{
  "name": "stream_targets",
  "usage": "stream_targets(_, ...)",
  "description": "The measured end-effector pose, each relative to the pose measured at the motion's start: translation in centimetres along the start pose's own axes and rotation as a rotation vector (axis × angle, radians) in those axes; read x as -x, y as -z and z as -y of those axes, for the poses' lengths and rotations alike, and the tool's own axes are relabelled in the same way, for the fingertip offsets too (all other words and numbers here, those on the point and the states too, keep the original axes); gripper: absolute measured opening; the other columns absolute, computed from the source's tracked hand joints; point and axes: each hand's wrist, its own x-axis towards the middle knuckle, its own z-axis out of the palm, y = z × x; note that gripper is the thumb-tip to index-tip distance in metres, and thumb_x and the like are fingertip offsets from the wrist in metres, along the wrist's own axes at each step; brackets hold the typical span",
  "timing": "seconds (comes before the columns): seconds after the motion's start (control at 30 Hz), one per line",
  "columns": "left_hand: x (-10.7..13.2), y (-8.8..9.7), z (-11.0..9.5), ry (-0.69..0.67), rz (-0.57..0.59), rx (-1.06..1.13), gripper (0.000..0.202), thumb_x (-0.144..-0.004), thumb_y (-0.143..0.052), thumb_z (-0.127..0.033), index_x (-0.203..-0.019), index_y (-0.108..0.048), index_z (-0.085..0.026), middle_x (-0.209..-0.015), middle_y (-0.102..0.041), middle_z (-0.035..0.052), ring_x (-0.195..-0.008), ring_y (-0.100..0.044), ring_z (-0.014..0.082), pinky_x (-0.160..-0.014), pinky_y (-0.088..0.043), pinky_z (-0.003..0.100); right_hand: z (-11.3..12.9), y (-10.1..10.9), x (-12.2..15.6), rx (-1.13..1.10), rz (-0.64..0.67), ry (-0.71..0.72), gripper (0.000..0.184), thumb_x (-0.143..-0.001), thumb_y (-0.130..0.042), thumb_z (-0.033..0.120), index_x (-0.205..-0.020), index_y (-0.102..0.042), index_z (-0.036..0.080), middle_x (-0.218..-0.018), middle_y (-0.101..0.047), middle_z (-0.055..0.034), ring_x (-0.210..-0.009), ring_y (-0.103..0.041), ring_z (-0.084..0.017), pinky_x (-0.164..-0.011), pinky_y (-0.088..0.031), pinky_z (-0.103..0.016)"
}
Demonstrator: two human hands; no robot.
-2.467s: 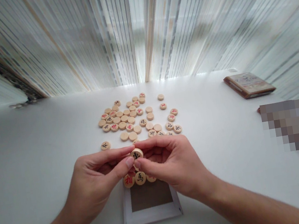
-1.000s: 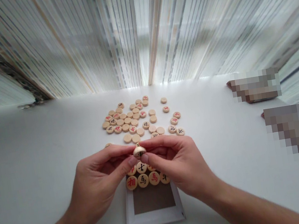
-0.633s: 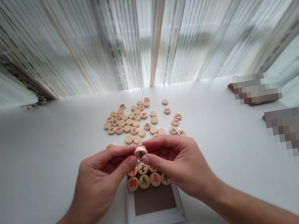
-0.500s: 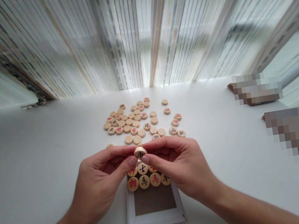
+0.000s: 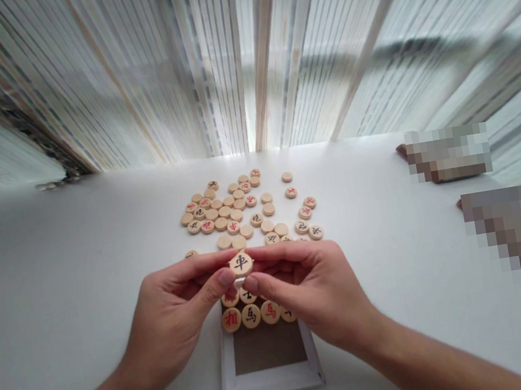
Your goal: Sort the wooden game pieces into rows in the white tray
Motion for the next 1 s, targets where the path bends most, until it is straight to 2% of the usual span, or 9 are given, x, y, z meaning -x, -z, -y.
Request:
stream_targets(0.17, 0.15, 0.19, 0.06, -0.043, 0.036, -0.071, 0.016, -0.089, -0.084, -0.024, -0.104, -0.088, -0.019, -0.093, -0.086, 0.0069, -0.087, -0.082, 0.0199, -0.078, -0.067, 0.024, 0.06, -0.12, -0.04, 0.042, -0.033, 0.029, 0.033, -0.063, -0.105, 0.031, -0.091, -0.088, 0.023, -0.08, -0.085, -0.0057, -0.071, -0.082, -0.021, -0.069, -0.071, -0.026)
stream_targets(0.3, 0.29, 0.25, 0.04, -0.105, 0.078, -0.15, 0.013, -0.092, -0.081, -0.024, -0.103, -0.089, -0.022, -0.091, -0.085, 0.0048, -0.084, -0.08, 0.0175, -0.078, -0.065, 0.022, 0.32, -0.08, -0.15, 0.101, -0.036, 0.024, 0.025, -0.069, -0.102, 0.034, -0.081, -0.086, 0.02, -0.068, -0.08, -0.0044, -0.06, -0.077, -0.016, -0.057, -0.064, -0.019)
stream_targets(0.37, 0.35, 0.22, 0.09, -0.093, 0.072, -0.148, 0.015, -0.093, -0.081, -0.023, -0.106, -0.088, -0.023, -0.088, -0.084, 0.004, -0.082, -0.079, 0.0164, -0.076, -0.065, 0.021, 0.41, -0.05, -0.18, 0.102, -0.022, -0.007, 0.023, -0.072, -0.1, 0.034, -0.079, -0.084, 0.019, -0.064, -0.078, -0.0037, -0.056, -0.074, -0.015, -0.053, -0.061, -0.018)
stream_targets(0.47, 0.37, 0.16, 0.26, -0.049, 0.043, -0.114, 0.018, -0.093, -0.081, -0.025, -0.109, -0.088, -0.022, -0.083, -0.083, 0.0033, -0.078, -0.079, 0.0159, -0.072, -0.065, 0.019, 0.46, -0.1, -0.16, 0.056, -0.002, -0.058, 0.024, -0.072, -0.1, 0.032, -0.081, -0.083, 0.018, -0.066, -0.079, -0.0037, -0.056, -0.074, -0.015, -0.053, -0.061, -0.019)
stream_targets(0.63, 0.29, 0.11, 0.33, -0.042, 0.101, -0.102, 0.021, -0.097, -0.077, -0.026, -0.115, -0.086, -0.024, -0.102, -0.086, 0.0048, -0.086, -0.08, 0.0158, -0.079, -0.065, 0.019, 0.44, -0.25, -0.12, 0.023, 0.009, -0.087, 0.035, -0.067, -0.102, 0.025, -0.094, -0.082, 0.018, -0.068, -0.079, -0.0022, -0.054, -0.072, -0.013, -0.053, -0.06, -0.019)
stream_targets(0.8, 0.44, 0.26, 0.33, -0.155, 0.134, -0.286, 0.024, -0.098, -0.075, -0.022, -0.119, -0.086, -0.026, -0.107, -0.086, 0.0047, -0.097, -0.08, 0.018, -0.087, -0.062, 0.023, 0.41, -0.14, -0.22, 0.041, 0.009, -0.121, 0.03, -0.069, -0.101, 0.032, -0.085, -0.08, 0.017, -0.059, -0.075, -0.0021, -0.047, -0.068, -0.013, -0.045, -0.057, -0.018)
stream_targets(0.9, 0.52, 0.35, 0.39, -0.239, 0.171, -0.393, 0.029, -0.097, -0.075, -0.022, -0.125, -0.083, -0.027, -0.101, -0.086, 0.0045, -0.09, -0.078, 0.0186, -0.082, -0.061, 0.026, 0.44, -0.11, -0.17, 0.092, -0.008, -0.112, 0.031, -0.069, -0.101, 0.039, -0.079, -0.081, 0.017, -0.058, -0.075, -0.0024, -0.044, -0.066, -0.014, -0.041, -0.056, -0.019)
stream_targets(1.0, 0.55, 0.37, 0.35, -0.281, 0.185, -0.425, 0.03, -0.097, -0.076, -0.023, -0.126, -0.083, -0.027, -0.094, -0.085, 0.0041, -0.079, -0.075, 0.017, -0.077, -0.06, 0.027, 0.54, -0.14, -0.02, 0.131, 0.003, -0.11, 0.032, -0.072, -0.099, 0.043, -0.077, -0.082, 0.017, -0.058, -0.075, -0.0038, -0.044, -0.066, -0.014, -0.042, -0.057, -0.02)
